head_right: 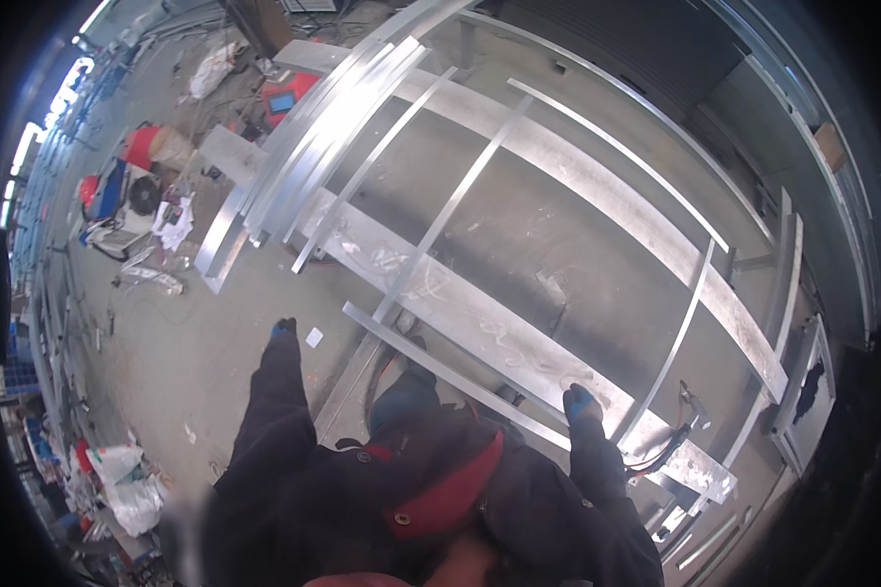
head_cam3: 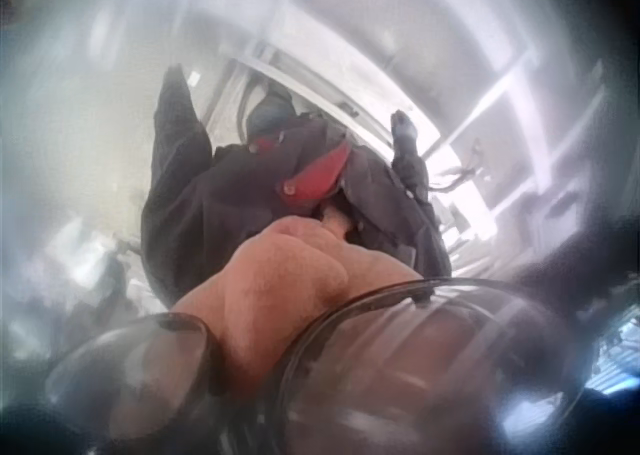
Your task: The person aligns and fastens metal bars to a rectangular frame using a handheld rivet gun. They repeatedly position bars, hold them in place, and apply fasteners along the edges. The person then lifts and repositions the assembled frame on the workbench.
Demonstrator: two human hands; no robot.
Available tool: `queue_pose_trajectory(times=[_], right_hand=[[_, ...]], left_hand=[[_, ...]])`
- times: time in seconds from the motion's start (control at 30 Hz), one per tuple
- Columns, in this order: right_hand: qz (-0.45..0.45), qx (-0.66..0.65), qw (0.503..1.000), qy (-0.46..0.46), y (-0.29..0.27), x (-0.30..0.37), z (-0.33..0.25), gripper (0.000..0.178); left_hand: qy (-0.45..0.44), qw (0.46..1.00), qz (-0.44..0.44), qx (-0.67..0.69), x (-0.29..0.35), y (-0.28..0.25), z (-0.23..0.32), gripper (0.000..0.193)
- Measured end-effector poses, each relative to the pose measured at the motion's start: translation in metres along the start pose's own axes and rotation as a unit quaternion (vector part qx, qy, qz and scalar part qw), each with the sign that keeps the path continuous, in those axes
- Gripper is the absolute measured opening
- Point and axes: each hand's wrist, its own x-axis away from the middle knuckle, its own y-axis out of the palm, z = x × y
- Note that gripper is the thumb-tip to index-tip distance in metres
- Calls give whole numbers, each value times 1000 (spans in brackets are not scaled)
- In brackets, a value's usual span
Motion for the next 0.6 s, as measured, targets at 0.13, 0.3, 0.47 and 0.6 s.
queue_pose_trajectory(times=[0.13,0.3,0.47,0.6], right_hand=[[-50,56,996,57,27,32,-46,48],[-109,41,993,10,37,56,-100,50],[-101,117,987,30,39,59,-126,52],[-63,73,995,38,39,60,-145,49]], left_hand=[[15,995,-77,64,-78,14,53,80],[125,980,-125,-95,-137,49,97,85],[134,957,-158,-202,-160,58,123,63],[242,931,-191,-197,-139,52,133,42]])
